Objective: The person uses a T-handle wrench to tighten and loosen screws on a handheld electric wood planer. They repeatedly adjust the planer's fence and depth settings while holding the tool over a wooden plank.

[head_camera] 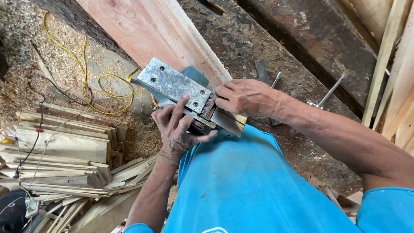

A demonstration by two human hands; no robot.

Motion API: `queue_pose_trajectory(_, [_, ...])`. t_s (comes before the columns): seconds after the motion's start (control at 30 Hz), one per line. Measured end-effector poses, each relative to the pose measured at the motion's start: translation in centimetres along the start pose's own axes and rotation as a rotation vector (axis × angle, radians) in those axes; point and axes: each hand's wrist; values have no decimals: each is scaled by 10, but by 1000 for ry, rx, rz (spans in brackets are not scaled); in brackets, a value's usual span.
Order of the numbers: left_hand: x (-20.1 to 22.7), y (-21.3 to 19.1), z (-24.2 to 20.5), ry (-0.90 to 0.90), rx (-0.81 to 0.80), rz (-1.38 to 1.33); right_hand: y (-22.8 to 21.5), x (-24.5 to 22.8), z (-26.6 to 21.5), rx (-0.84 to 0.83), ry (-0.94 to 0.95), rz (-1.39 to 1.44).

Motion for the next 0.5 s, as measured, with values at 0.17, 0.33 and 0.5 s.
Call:
queue_pose_trajectory(0.17, [0, 0, -1, 3, -19, -8, 10, 7, -3, 65, -39, 25])
queue_pose_trajectory(0.33, [1, -5, -2, -1, -82, 6, 21, 18, -10, 200, -124, 43])
queue_pose_trajectory(0.5, [-5, -5, 0, 9, -41, -26, 27, 19, -15, 185, -146, 19])
Point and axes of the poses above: each hand's wrist, its own z-axis towards the middle knuckle, its own y-axis out of the palm, x = y × z, and after that the axes turned 1 degree about -z, right-handed
